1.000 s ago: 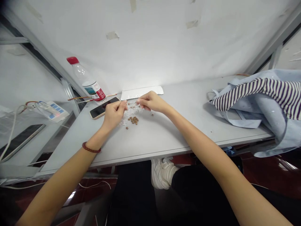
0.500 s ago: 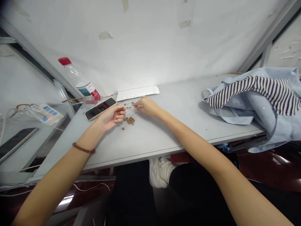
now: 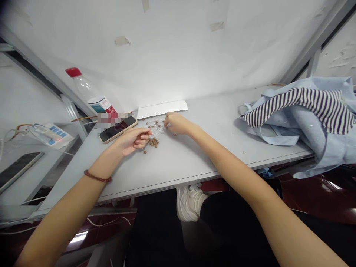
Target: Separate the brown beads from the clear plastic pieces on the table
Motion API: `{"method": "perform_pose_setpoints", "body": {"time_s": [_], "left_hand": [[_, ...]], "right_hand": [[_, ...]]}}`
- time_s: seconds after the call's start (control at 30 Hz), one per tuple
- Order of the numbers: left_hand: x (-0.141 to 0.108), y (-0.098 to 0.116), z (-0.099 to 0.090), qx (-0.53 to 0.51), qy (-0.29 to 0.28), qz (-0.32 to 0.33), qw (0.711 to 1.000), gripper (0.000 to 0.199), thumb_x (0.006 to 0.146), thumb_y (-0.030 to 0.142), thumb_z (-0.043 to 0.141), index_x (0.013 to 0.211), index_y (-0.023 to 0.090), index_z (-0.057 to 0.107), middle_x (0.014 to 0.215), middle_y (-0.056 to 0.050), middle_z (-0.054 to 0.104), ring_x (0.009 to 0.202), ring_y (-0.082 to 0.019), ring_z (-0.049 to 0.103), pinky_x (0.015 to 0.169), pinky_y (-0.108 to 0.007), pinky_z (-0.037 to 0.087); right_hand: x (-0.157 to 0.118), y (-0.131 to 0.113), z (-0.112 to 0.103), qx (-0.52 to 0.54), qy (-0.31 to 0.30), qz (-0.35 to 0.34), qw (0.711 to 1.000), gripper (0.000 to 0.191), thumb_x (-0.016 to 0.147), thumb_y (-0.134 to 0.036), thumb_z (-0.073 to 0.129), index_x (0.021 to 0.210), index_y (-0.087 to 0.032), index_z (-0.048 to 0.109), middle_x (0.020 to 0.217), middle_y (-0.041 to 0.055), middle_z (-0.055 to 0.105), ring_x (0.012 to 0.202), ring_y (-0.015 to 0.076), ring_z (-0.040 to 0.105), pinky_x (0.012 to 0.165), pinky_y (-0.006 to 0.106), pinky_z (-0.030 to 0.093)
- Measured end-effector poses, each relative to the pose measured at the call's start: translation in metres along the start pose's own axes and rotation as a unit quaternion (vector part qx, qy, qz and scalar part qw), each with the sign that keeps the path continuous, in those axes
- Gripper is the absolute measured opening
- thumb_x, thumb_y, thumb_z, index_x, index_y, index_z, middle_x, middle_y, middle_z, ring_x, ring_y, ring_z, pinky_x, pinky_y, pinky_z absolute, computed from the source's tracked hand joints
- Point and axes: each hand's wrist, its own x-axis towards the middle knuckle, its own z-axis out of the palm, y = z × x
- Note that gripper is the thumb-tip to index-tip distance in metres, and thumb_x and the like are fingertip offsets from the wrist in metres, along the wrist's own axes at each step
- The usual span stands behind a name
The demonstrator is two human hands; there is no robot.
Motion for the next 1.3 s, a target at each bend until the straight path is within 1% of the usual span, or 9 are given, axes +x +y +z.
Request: {"method": "perform_pose_setpoints", "body": {"time_s": [0.2,0.3,0.4,0.5,0.7,0.77,0.93,1.1,1.3], "left_hand": [[0.0,0.001,0.003,-0.002,0.016,-0.011,1.0,0.018,0.087,0.017,0.052,0.07,0.012,0.056,0.054,0.008,0.031,0.036,0.0,0.023,0.032,-0.013,0.014],[-0.002,0.003,0.006,-0.012,0.027,-0.012,0.999,0.021,0.089,0.02,0.053,0.07,0.011,0.057,0.053,0.008,0.031,0.036,0.0,0.023,0.032,-0.013,0.014],[-0.004,0.003,0.009,-0.018,0.035,0.0,0.999,0.028,0.091,0.032,0.055,0.073,0.011,0.059,0.054,0.008,0.03,0.036,0.0,0.022,0.032,-0.013,0.015],[-0.005,0.001,0.011,0.01,0.026,0.043,0.999,0.036,0.09,0.044,0.055,0.075,0.012,0.059,0.056,0.008,0.029,0.038,-0.001,0.021,0.033,-0.014,0.014],[-0.002,-0.004,0.01,0.064,0.016,0.129,0.989,0.035,0.089,0.043,0.056,0.067,0.015,0.057,0.053,0.009,0.021,0.04,-0.003,0.016,0.038,-0.017,0.013],[-0.003,-0.005,0.012,0.111,0.054,0.174,0.977,0.036,0.088,0.039,0.056,0.06,0.015,0.055,0.049,0.009,0.022,0.04,-0.005,0.018,0.039,-0.019,0.014],[-0.006,-0.006,0.016,0.242,0.165,0.34,0.894,0.037,0.08,0.026,0.059,0.046,0.015,0.049,0.044,0.003,0.036,0.046,-0.007,0.031,0.043,-0.02,0.022],[-0.005,0.0,0.009,0.024,0.1,0.206,0.973,0.024,0.073,0.021,0.054,0.05,0.016,0.05,0.044,0.008,0.023,0.038,-0.004,0.018,0.037,-0.018,0.014],[-0.007,0.009,0.007,-0.125,0.029,0.085,0.988,0.011,0.069,0.018,0.05,0.06,0.012,0.055,0.051,0.006,0.033,0.037,-0.002,0.018,0.032,-0.015,0.014]], "right_hand": [[0.001,0.001,0.008,-0.059,0.003,0.018,0.998,0.027,0.074,0.005,0.049,0.084,-0.011,0.068,0.102,0.0147,0.055,0.09,0.0221,0.05,0.075,0.03,0.04],[0.001,-0.003,0.008,-0.074,0.044,-0.005,0.996,0.025,0.074,0.006,0.047,0.083,-0.011,0.064,0.102,0.0158,0.056,0.095,0.0239,0.046,0.077,0.032,0.038],[0.002,-0.017,0.008,-0.009,0.094,-0.034,0.995,0.021,0.081,-0.001,0.045,0.092,-0.012,0.06,0.097,0.0125,0.059,0.087,0.02,0.047,0.076,0.031,0.038],[0.001,-0.039,0.008,0.104,0.092,-0.057,0.989,0.018,0.085,-0.005,0.043,0.094,-0.014,0.057,0.086,0.0063,0.061,0.074,0.0145,0.05,0.069,0.027,0.039],[-0.002,-0.063,0.002,0.226,0.102,-0.046,0.968,0.013,0.083,-0.009,0.048,0.081,-0.015,0.06,0.07,0.0007,0.062,0.062,0.0103,0.052,0.065,0.026,0.039],[-0.001,-0.061,0.0,0.233,0.089,-0.057,0.967,0.015,0.083,-0.009,0.048,0.081,-0.014,0.061,0.07,0.0009,0.063,0.061,0.0102,0.053,0.063,0.025,0.039],[0.002,-0.045,0.0,0.092,0.105,-0.051,0.989,0.013,0.079,-0.007,0.052,0.072,-0.015,0.061,0.069,0.0028,0.061,0.064,0.0127,0.049,0.064,0.028,0.035],[0.0,-0.027,-0.005,0.071,0.056,0.002,0.996,0.011,0.077,-0.008,0.057,0.076,-0.014,0.067,0.077,0.006,0.067,0.072,0.0152,0.054,0.068,0.029,0.039],[-0.004,-0.015,-0.021,0.071,-0.004,0.026,0.997,0.024,0.075,-0.009,0.06,0.096,-0.014,0.071,0.1,0.0101,0.07,0.081,0.0172,0.06,0.074,0.031,0.044]]}}
